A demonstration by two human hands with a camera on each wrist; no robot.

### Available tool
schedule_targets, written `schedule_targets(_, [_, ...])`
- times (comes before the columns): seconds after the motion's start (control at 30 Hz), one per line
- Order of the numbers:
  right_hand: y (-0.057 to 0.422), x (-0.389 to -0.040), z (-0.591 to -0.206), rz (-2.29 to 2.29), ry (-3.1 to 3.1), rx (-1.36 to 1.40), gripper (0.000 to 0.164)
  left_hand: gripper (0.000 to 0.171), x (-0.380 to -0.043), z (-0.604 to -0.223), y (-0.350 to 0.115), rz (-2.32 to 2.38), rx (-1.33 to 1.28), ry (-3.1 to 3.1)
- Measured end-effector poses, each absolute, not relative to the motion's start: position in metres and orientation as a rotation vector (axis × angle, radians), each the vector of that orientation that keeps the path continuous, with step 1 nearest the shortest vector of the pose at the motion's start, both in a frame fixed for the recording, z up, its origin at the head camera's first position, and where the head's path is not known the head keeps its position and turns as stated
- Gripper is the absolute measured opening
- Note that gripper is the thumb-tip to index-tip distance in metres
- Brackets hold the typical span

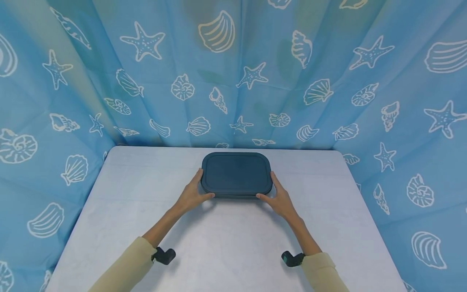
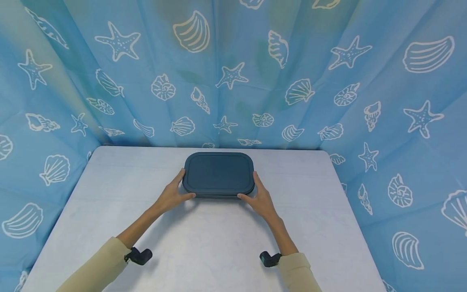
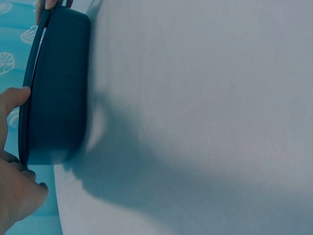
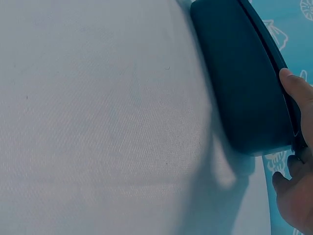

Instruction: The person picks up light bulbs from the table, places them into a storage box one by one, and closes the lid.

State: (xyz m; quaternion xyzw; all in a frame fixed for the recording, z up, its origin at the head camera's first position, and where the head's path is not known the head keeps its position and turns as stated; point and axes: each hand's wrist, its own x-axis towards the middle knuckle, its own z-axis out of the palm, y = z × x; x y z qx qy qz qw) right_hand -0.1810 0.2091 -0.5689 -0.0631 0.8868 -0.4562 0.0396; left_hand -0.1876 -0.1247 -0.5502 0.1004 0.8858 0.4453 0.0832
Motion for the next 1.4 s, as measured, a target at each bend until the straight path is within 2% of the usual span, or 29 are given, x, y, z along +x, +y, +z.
schedule_targets(1.03, [0.209, -0.174, -0.568, -1.313, 2.767, -0.178, 0.105, 0.103, -0.185, -0.548, -0.127, 1.271, 0.351, 2.693])
schedule_targets(1.4, [0.212, -0.178, -0.553, -1.021, 2.868, -0.188, 0.102, 0.102, -0.186, -0.548, -0.127, 1.198, 0.355, 2.713])
